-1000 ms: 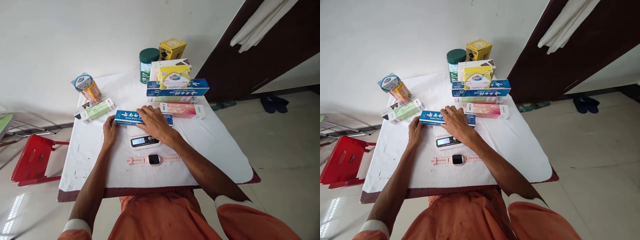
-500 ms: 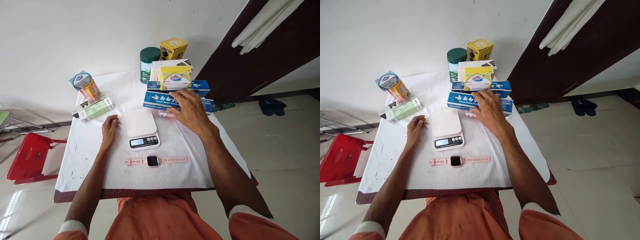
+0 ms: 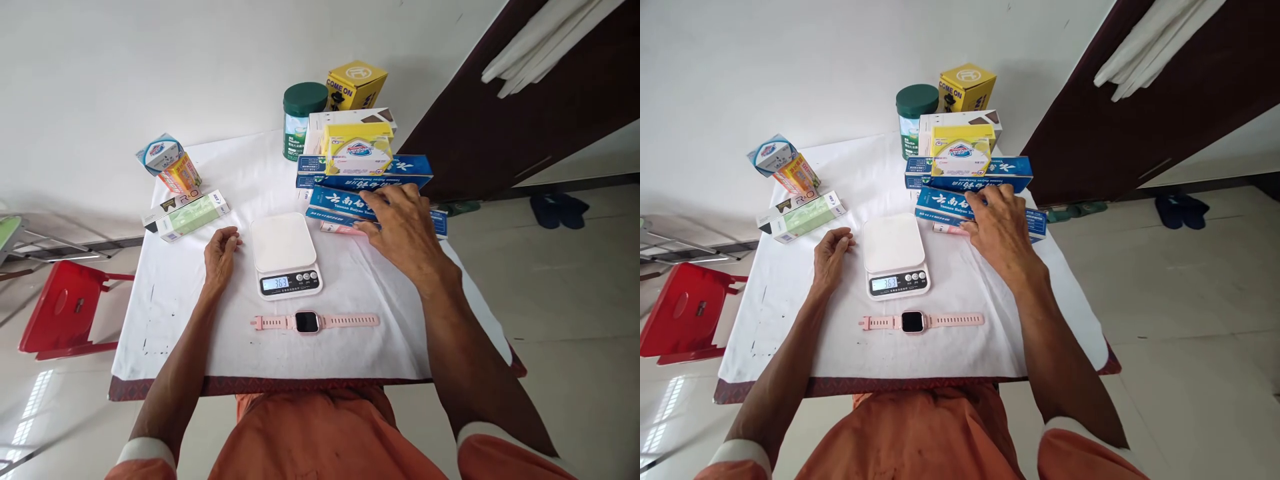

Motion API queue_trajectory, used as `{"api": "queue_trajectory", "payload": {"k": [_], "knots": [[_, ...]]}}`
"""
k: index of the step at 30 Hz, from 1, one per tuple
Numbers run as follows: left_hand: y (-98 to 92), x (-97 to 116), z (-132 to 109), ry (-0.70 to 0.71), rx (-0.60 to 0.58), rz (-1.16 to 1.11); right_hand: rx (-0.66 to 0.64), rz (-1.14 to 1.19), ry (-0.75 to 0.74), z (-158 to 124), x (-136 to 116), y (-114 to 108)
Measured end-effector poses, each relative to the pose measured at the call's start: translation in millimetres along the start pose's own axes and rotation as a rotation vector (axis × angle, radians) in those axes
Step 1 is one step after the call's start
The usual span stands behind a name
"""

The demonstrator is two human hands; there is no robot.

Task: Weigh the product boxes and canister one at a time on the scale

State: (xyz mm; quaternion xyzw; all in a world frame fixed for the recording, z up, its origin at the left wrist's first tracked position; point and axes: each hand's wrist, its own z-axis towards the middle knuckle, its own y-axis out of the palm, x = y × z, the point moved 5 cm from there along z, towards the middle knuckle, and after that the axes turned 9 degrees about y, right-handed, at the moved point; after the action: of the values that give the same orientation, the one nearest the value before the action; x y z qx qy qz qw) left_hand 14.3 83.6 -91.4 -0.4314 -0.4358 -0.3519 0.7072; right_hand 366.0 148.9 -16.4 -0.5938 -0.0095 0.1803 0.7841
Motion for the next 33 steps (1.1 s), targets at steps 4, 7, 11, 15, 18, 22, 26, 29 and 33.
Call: {"api": "queue_trajectory", "payload": {"k": [4, 7, 11, 15, 18, 22, 26, 29, 33], "knots": [[0.5, 0.8, -0.5, -0.002, -0.003, 0.011, -0.002, -0.015, 0.017, 1.0, 11.4, -1.4], [0.7, 1.0, -0.5, -0.007, -0.002, 0.016, -0.018, -0.014, 0.015, 5.2, 16.2, 4.1], [0.9, 1.1, -0.1, -0.001, -0.006, 0.025, 0.003, 0.020, 0.020, 4.3, 20.1, 12.1], [0.7, -0.6, 0.1, -0.004, -0.006, 0.025, 0.046, 0.044, 0.050, -5.1, 13.5, 7.8], [1.1, -2.8, -0.4, -0.004, 0.000, 0.017, 0.057, 0.049, 0.036, -4.1, -10.0, -5.8], [1.9, -5.4, -1.9, 0.003, 0.005, 0.015, 0.046, 0.126, -0.142, 20.3, -73.3, -23.5], [3.3, -10.4, -3.2, 0.002, 0.003, 0.001, -0.091, 0.216, -0.398, 61.8, -156.2, -13.8], [5.2, -15.0, -4.0, -0.007, 0.020, -0.026, -0.218, 0.190, -0.496, 95.0, -214.9, 14.0], [8.0, -17.5, -5.1, -0.013, 0.031, -0.044, -0.414, 0.082, -0.532, 126.2, -277.8, 65.6]]}}
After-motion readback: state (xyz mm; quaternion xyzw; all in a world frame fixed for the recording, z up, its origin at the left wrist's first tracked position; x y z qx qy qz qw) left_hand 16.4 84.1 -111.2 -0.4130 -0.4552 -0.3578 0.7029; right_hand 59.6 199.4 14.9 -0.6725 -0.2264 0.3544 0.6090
